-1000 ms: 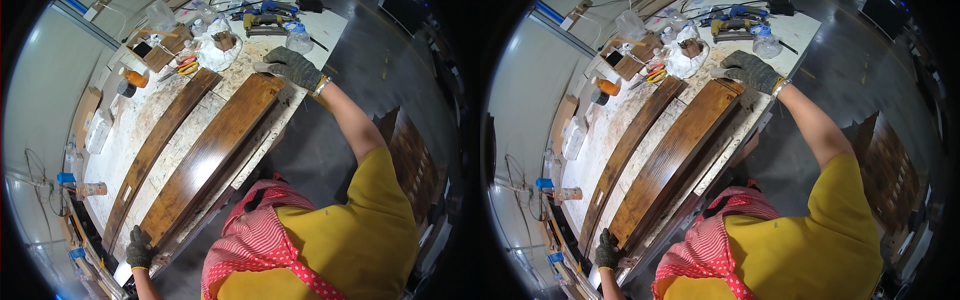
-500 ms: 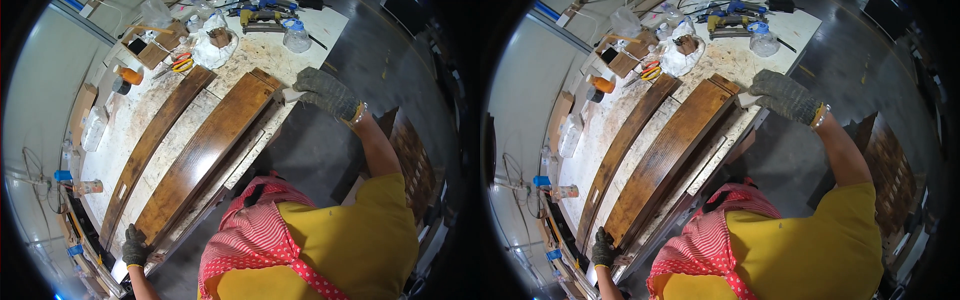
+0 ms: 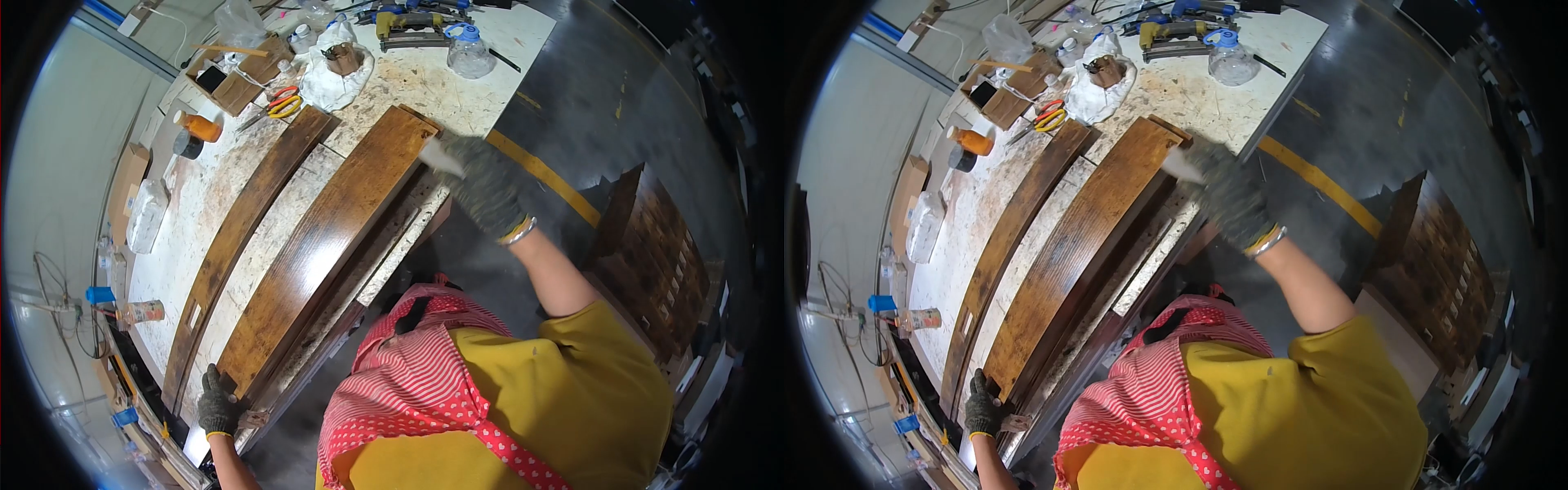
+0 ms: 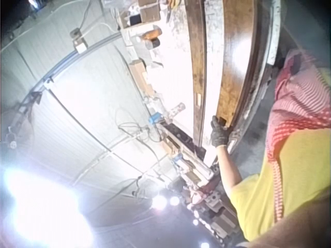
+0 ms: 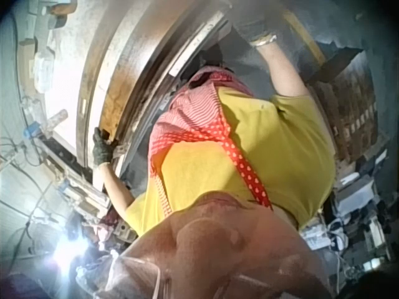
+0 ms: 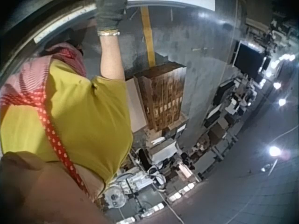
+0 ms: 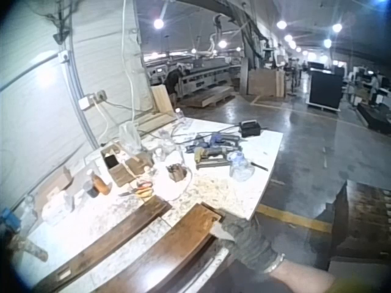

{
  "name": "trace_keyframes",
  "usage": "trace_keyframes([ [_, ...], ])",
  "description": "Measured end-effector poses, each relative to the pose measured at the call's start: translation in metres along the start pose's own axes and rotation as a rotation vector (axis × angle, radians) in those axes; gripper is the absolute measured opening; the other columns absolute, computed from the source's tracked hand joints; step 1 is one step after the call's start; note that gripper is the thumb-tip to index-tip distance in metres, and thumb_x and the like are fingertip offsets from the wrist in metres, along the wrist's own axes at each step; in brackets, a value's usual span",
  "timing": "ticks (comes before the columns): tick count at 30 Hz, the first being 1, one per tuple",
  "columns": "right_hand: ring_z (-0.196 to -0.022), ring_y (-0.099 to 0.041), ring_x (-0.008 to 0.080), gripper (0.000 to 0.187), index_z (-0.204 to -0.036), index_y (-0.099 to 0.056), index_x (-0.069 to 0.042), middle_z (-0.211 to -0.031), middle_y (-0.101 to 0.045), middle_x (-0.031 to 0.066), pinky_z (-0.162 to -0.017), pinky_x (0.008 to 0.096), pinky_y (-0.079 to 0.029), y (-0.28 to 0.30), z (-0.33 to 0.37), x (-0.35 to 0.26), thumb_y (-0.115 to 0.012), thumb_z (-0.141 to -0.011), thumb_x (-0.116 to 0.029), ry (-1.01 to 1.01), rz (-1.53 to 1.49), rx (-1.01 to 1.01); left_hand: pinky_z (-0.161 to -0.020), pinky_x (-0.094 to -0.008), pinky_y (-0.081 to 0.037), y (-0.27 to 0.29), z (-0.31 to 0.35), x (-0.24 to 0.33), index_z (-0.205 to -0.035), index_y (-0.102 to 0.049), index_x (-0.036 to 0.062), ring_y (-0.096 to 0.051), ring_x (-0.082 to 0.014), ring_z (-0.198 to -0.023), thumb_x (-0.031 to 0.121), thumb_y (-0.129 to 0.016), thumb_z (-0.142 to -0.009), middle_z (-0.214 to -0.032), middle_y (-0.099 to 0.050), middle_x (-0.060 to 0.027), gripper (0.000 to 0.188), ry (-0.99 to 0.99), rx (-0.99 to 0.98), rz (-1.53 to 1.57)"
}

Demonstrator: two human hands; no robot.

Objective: The person wipes two wooden panels with a cloth, cleaning the surface and the rectangular cutouts.

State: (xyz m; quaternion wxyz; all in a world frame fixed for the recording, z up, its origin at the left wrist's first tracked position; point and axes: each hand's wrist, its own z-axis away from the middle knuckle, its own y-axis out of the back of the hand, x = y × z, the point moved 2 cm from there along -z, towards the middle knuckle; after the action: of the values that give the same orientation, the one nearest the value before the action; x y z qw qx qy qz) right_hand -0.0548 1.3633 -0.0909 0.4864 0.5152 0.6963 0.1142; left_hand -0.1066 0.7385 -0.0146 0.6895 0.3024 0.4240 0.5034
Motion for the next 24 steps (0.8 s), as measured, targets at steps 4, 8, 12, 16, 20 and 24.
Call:
trace_keyframes([
  [4, -0.105, -0.062, 0.0362, 0.05, -0.126, -0.06, -0.003, -0.112, -0.063, 0.0157, -0.093, 0.0445, -0.053, 0.0, 0.012, -0.027, -0.077, -0.08, -0.014, 0.194, 0.03, 0.002, -0.086, -0.0495, -0.056, -0.001, 0.0, 0.0, -0.155, -0.023, 0.0101, -0.066, -0.0428, -0.104, 0.027, -0.092, -0.06, -0.143, -0.052, -0.0226, 0.118, 0.04, -0.025, 0.009],
  [8, -0.099, -0.062, 0.0363, 0.046, -0.125, -0.061, -0.003, -0.111, -0.061, 0.0192, -0.087, 0.0444, -0.053, 0.016, -0.011, -0.008, -0.075, -0.081, -0.012, -0.005, -0.034, 0.092, -0.086, -0.0496, -0.056, -0.001, 0.002, 0.003, -0.155, -0.025, 0.0105, -0.067, -0.0432, -0.102, 0.025, -0.09, -0.062, -0.142, -0.053, -0.0232, 0.115, -0.026, 0.045, -0.021],
  [12, -0.097, -0.062, 0.0371, 0.05, -0.126, -0.061, -0.004, -0.11, -0.06, 0.0204, -0.084, 0.0442, -0.053, -0.001, -0.013, -0.014, -0.077, -0.08, -0.014, 0.097, 0.054, 0.073, -0.083, -0.0507, -0.056, -0.005, 0.004, 0.001, -0.153, -0.029, 0.0116, -0.067, -0.0437, -0.099, 0.023, -0.089, -0.063, -0.138, -0.056, -0.0217, 0.109, -0.046, 0.089, 0.036],
  [16, -0.099, -0.062, 0.0349, 0.059, -0.134, -0.054, -0.006, -0.115, -0.057, 0.0178, -0.082, 0.0445, -0.054, -0.044, 0.03, -0.061, -0.074, -0.081, -0.022, 0.175, 0.051, -0.008, -0.081, -0.0514, -0.055, -0.009, 0.003, -0.005, -0.155, -0.026, 0.0121, -0.067, -0.0439, -0.098, 0.026, -0.089, -0.064, -0.137, -0.056, -0.0203, 0.112, -0.096, 0.101, 0.061],
  [20, -0.114, -0.058, 0.0342, 0.057, -0.136, -0.057, -0.008, -0.119, -0.061, 0.0169, -0.094, 0.0475, -0.052, -0.074, 0.069, -0.127, -0.067, -0.089, -0.038, 0.214, -0.026, -0.247, -0.082, -0.0511, -0.055, -0.011, 0.0, -0.009, -0.156, -0.025, 0.0121, -0.067, -0.0437, -0.099, 0.026, -0.088, -0.064, -0.139, -0.054, -0.0208, 0.112, -0.105, 0.078, 0.09],
  [24, -0.111, -0.06, 0.0352, 0.053, -0.129, -0.061, -0.002, -0.117, -0.062, 0.0181, -0.094, 0.0473, -0.052, -0.056, 0.051, -0.15, -0.075, -0.084, -0.025, 0.329, -0.158, -0.119, -0.087, -0.0483, -0.054, -0.01, 0.001, -0.007, -0.156, -0.023, 0.0083, -0.065, -0.0418, -0.107, 0.02, -0.09, -0.064, -0.137, -0.055, -0.0215, 0.114, -0.125, 0.124, 0.047],
])
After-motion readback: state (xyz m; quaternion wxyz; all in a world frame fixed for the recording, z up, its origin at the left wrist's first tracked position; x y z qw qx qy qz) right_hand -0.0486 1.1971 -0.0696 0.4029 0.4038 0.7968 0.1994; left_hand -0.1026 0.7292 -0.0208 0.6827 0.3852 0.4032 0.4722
